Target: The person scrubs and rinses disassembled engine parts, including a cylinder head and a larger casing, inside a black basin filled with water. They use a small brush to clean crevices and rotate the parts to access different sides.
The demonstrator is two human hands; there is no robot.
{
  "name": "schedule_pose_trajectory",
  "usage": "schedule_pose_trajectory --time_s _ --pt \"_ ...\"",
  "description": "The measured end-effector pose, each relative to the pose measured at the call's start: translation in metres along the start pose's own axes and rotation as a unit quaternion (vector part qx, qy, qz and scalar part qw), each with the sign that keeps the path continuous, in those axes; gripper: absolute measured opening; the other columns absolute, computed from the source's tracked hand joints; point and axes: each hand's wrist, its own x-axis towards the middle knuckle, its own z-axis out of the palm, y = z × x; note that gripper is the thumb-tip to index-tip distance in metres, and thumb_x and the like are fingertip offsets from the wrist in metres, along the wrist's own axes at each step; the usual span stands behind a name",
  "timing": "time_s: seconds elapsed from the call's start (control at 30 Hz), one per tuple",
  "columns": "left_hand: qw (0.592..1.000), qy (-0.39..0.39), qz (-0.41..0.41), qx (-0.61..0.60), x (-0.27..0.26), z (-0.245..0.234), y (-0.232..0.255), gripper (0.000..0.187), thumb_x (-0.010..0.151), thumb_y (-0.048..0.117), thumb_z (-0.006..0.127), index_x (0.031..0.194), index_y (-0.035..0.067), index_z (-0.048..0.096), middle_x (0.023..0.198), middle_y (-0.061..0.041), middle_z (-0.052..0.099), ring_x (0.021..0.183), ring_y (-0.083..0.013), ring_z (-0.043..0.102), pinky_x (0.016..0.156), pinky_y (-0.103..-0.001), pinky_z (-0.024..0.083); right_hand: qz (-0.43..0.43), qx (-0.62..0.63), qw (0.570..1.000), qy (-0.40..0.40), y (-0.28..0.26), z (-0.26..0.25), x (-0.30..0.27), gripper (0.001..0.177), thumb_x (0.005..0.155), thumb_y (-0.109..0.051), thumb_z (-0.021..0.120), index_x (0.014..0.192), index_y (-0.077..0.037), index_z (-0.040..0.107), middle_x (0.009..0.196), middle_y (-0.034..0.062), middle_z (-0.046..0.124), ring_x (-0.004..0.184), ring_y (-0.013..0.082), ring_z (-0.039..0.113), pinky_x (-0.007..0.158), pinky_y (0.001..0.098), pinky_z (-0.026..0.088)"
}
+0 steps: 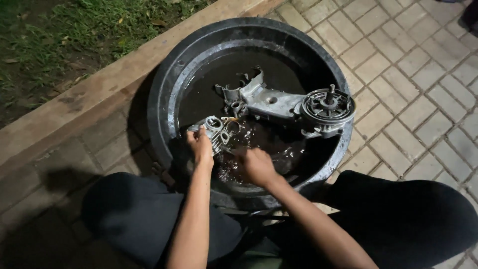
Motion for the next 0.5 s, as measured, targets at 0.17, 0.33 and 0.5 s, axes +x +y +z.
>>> schedule_pose_trajectory --time_s 0.17,0.33,0.5 --pt "1.0 0.011 0.016 0.012 0.006 -0.001 -0.003 0.027 0.096 0.03 0.066 0.108 0.006 0.063 0.105 -0.014 0.067 0.103 -0.0259 0.063 0.093 -0.039 0.047 0.007 0.035 0.997 -0.068 0.001 0.003 0.015 0.022 0.086 -0.026 0.057 0.074 -0.024 0.075 0.066 0.0063 0.074 0.07 0.033 0.076 0.065 0.0469 0.059" --pt "1.0 -0.026 0.013 0.004 0.0 -0.004 -0.002 0.026 0.101 0.027 0.061 0.114 0.005 0.06 0.113 -0.019 0.065 0.109 -0.0305 0.061 0.102 -0.048 0.04 -0.04 -0.041 0.991 -0.119 -0.029 -0.051 0.011 0.024 0.085 -0.017 0.055 0.09 -0.02 0.078 0.069 0.013 0.075 0.07 0.0347 0.077 0.063 0.0455 0.06" --pt "0.996 0.002 -0.023 0.081 0.037 0.007 -0.042 0.033 0.1 0.051 0.057 0.114 0.021 0.058 0.116 0.001 0.068 0.119 -0.0216 0.061 0.117 -0.051 0.011 -0.098 -0.063 0.991 -0.06 -0.008 0.009 0.007 0.017 0.084 -0.022 0.062 0.093 -0.016 0.075 0.066 0.0121 0.073 0.064 0.0317 0.076 0.056 0.0463 0.059"
